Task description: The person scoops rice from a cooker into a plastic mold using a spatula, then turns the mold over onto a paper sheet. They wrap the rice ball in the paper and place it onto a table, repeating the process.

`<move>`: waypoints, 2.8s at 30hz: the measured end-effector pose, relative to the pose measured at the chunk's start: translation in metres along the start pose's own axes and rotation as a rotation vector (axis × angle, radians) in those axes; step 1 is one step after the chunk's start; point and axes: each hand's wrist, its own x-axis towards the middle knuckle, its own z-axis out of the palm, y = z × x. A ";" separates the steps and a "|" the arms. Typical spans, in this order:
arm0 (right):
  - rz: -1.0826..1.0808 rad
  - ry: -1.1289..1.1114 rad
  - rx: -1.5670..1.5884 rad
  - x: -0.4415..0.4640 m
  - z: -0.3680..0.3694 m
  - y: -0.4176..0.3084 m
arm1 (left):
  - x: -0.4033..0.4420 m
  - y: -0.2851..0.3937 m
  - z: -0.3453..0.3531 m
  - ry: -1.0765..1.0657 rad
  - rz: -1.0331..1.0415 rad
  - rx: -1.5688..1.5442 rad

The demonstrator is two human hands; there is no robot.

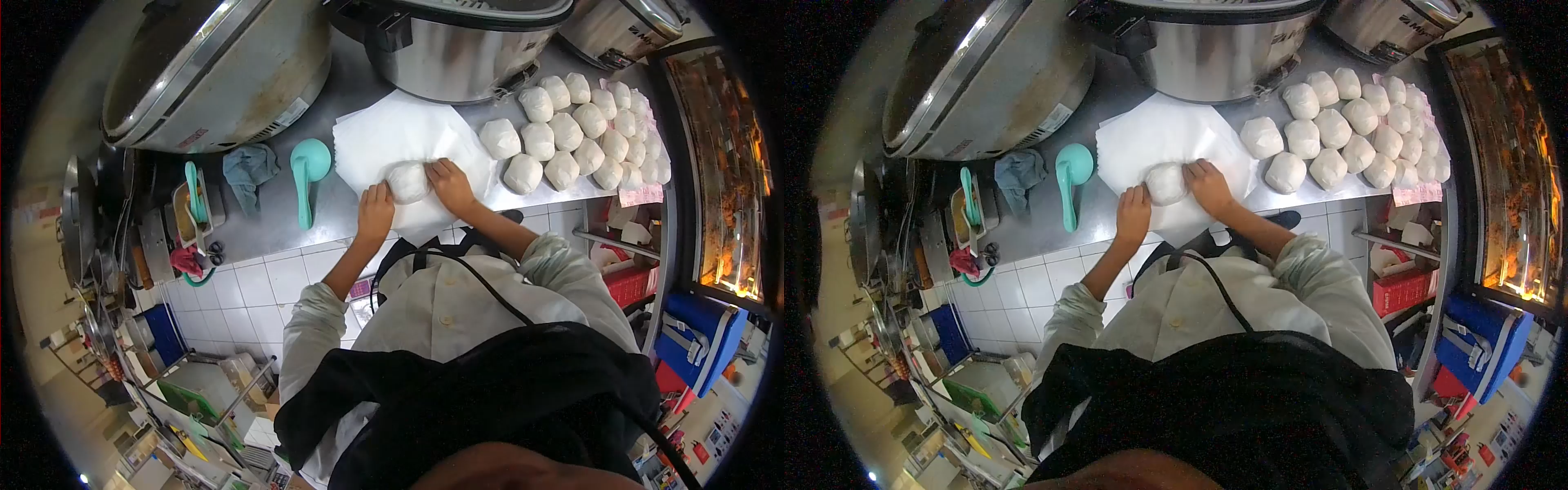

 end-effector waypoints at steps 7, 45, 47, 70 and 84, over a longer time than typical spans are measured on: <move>0.548 0.178 0.659 0.002 0.013 -0.051 | -0.013 0.015 0.003 -0.016 -0.221 -0.276; 1.157 0.782 0.617 -0.117 -0.291 0.444 | 0.196 0.168 0.007 -0.056 -0.380 -1.132; 1.370 0.772 0.314 -0.112 -0.323 0.493 | 0.188 0.151 -0.005 -0.018 -0.695 -1.211; 0.532 0.775 0.228 0.071 -0.437 0.388 | -0.088 -0.113 0.007 -0.248 -1.257 0.181; 0.274 -1.340 0.375 0.333 -0.181 0.167 | 0.017 -0.059 -0.032 0.692 -1.106 -0.302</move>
